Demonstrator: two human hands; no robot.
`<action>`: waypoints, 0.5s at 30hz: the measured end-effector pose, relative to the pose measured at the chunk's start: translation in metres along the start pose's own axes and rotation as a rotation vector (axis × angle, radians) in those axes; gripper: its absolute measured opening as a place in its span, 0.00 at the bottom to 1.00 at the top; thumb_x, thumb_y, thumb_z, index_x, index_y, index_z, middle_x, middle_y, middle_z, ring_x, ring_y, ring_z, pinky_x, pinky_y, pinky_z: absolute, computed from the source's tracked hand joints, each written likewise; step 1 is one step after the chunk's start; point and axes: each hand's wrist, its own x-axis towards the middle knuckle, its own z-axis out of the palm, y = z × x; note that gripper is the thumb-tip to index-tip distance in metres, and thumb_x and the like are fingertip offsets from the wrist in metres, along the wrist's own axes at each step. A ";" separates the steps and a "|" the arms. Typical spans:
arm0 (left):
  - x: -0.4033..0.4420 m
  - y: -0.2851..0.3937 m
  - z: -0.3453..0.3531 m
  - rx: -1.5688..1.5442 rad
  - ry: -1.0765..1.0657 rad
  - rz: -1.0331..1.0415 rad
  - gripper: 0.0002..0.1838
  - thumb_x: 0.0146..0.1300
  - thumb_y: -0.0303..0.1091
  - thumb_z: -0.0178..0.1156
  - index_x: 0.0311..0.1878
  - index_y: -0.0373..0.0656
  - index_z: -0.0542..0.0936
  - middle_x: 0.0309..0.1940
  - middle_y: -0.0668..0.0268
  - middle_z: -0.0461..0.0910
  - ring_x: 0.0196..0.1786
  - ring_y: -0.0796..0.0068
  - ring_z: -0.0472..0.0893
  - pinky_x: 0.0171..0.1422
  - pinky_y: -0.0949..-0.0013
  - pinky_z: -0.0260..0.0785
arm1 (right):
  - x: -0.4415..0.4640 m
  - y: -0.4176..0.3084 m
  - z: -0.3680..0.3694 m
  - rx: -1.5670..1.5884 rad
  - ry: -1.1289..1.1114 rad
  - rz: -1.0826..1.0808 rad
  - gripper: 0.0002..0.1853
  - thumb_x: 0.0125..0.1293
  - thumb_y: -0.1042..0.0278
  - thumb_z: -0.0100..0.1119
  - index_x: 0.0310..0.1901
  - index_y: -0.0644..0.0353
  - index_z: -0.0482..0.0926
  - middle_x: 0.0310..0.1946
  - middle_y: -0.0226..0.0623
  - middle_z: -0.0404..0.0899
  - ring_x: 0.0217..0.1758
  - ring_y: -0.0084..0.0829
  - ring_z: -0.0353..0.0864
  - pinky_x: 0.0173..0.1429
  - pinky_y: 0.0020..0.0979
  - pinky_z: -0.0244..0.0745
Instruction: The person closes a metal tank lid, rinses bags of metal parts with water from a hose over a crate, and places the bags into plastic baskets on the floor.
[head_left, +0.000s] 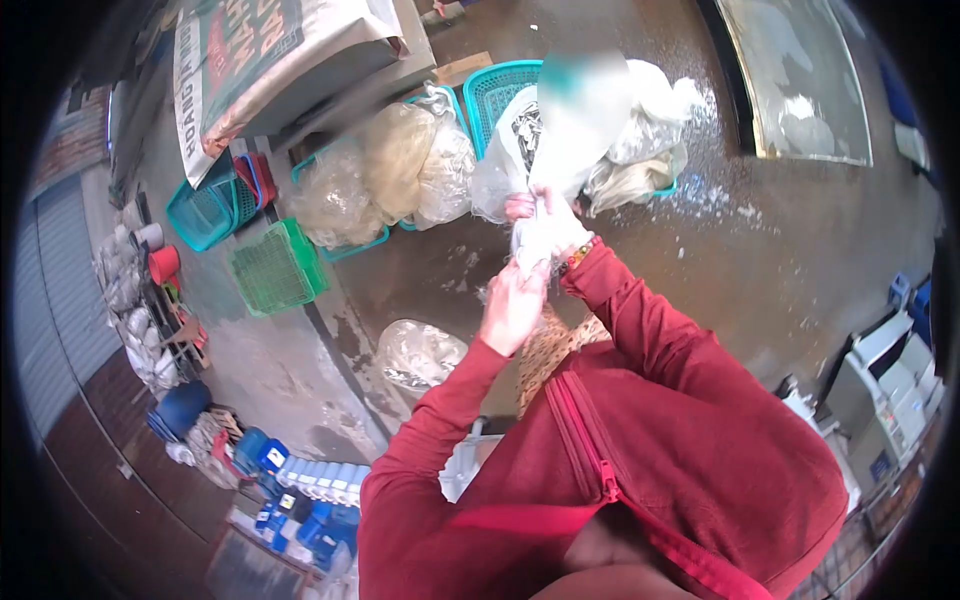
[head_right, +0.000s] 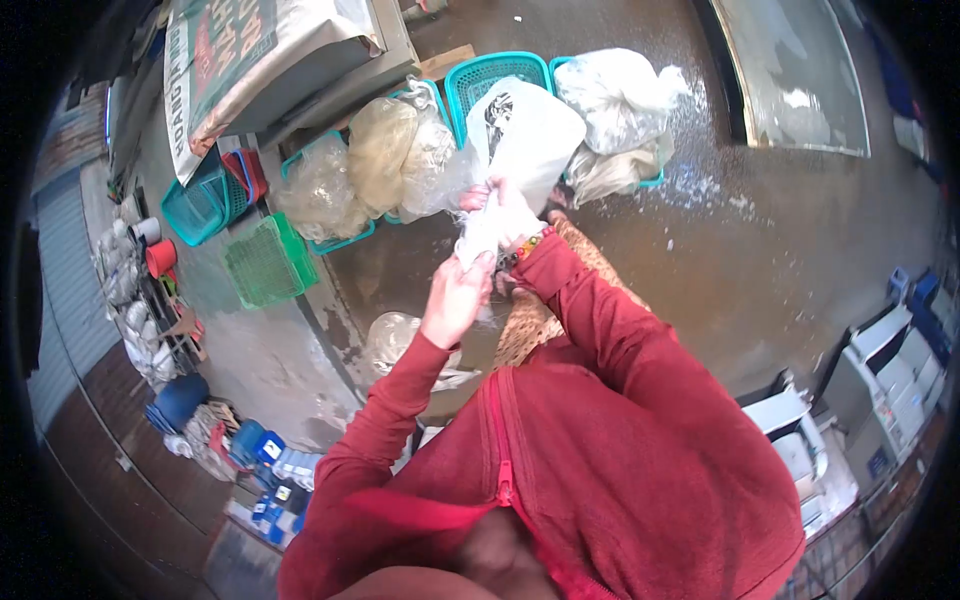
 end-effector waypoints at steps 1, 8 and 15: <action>0.010 0.004 0.011 -0.073 0.018 -0.024 0.11 0.57 0.35 0.45 0.25 0.38 0.67 0.11 0.71 0.63 0.14 0.83 0.63 0.18 0.77 0.56 | -0.002 -0.011 0.005 -0.033 0.009 0.009 0.09 0.49 0.72 0.47 0.21 0.59 0.56 0.18 0.28 0.54 0.21 0.21 0.56 0.26 0.19 0.56; 0.110 -0.028 0.045 -0.192 0.085 -0.148 0.10 0.58 0.34 0.45 0.27 0.38 0.68 0.14 0.71 0.64 0.17 0.83 0.64 0.21 0.76 0.58 | 0.062 -0.107 0.017 -0.347 0.290 0.092 0.10 0.54 0.67 0.44 0.23 0.60 0.58 0.16 0.28 0.57 0.17 0.20 0.57 0.20 0.20 0.58; 0.211 -0.110 0.142 -0.127 0.197 -0.313 0.18 0.50 0.31 0.53 0.44 0.34 0.64 0.35 0.61 0.68 0.38 0.66 0.67 0.43 0.67 0.59 | 0.109 -0.268 -0.041 -2.960 0.971 -0.042 0.11 0.53 0.69 0.41 0.34 0.67 0.69 0.26 0.48 0.75 0.32 0.38 0.77 0.32 0.32 0.72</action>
